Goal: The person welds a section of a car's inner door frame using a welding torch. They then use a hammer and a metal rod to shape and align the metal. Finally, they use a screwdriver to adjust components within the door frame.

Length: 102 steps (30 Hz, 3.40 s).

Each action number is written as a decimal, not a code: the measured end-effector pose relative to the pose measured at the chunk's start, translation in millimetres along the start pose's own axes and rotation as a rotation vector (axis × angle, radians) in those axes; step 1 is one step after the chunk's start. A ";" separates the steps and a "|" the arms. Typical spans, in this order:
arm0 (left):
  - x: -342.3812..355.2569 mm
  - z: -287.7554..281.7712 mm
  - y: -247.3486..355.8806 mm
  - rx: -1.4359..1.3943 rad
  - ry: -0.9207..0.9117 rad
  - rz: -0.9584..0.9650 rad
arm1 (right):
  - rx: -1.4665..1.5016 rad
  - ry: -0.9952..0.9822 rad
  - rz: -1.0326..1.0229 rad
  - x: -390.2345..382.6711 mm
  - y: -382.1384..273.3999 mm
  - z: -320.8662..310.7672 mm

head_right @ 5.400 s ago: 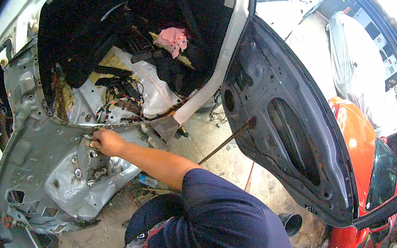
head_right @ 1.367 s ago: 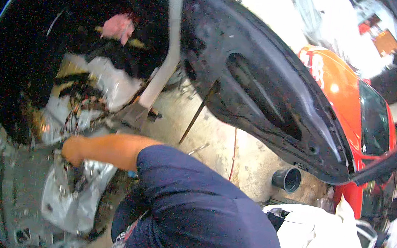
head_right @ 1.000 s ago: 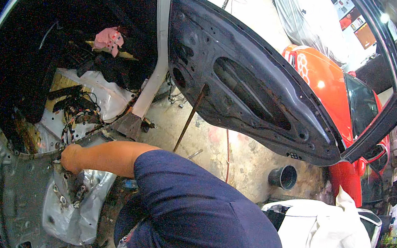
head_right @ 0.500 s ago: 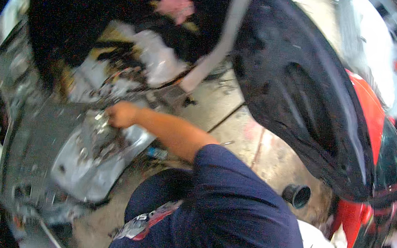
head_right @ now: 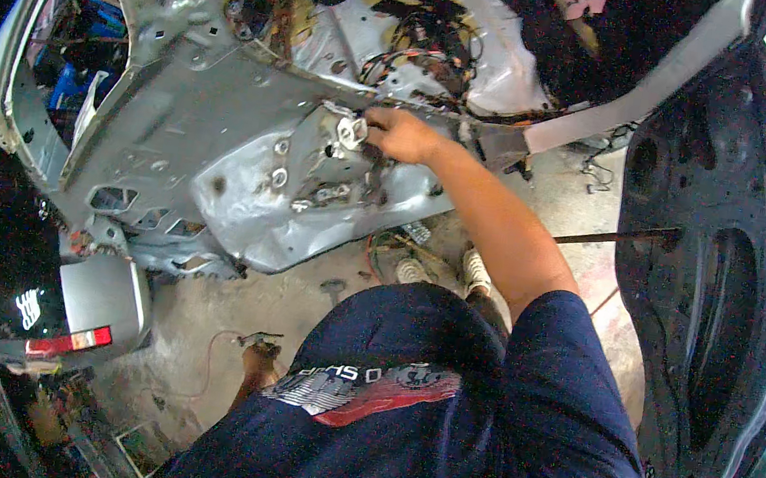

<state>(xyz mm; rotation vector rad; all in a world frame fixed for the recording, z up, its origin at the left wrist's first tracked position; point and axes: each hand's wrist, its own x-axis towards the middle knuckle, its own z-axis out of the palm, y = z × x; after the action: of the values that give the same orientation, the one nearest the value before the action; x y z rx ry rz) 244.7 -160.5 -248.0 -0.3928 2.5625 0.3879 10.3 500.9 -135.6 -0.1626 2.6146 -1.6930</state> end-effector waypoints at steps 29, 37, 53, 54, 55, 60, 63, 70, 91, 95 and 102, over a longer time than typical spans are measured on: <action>-133.3 -7.8 71.1 0.315 0.047 -0.243 | -0.179 0.329 -0.278 -20.3 -47.6 14.1; -159.5 -8.7 83.1 0.375 0.069 -0.209 | -0.253 0.284 -0.285 -17.8 -46.7 11.2; -196.3 12.3 62.0 0.308 0.062 -0.008 | -0.316 0.191 -0.291 -10.5 -49.8 10.1; -193.4 11.9 58.9 0.284 0.075 0.015 | -0.324 0.227 -0.322 -7.4 -43.1 8.8; -194.0 13.9 56.5 0.259 0.083 0.031 | -0.315 0.244 -0.323 -9.2 -44.0 10.3; -194.6 24.9 101.4 0.123 0.006 -0.327 | -0.317 0.215 -0.280 -9.0 -47.2 5.0; -205.5 24.0 102.6 0.164 0.035 -0.369 | -0.388 0.161 -0.284 -6.5 -47.7 5.6; -206.7 37.4 84.9 0.118 0.012 -0.361 | -0.324 0.211 -0.269 -11.1 -56.3 7.5; -221.8 25.6 49.1 0.121 0.076 -0.321 | 0.280 0.542 -0.100 -20.0 -36.9 51.0; -217.4 13.3 70.1 0.558 -0.127 -0.232 | 0.327 0.511 -0.063 -21.2 -40.4 44.6; -225.5 -28.9 127.0 0.362 0.023 -0.171 | 0.385 0.569 -0.082 -20.4 -34.3 52.3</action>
<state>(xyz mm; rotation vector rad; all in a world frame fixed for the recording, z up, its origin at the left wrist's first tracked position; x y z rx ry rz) 374.0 -8.8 -80.3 -0.4759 2.5269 -0.1422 37.1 441.5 -126.6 0.2633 2.5563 -2.5444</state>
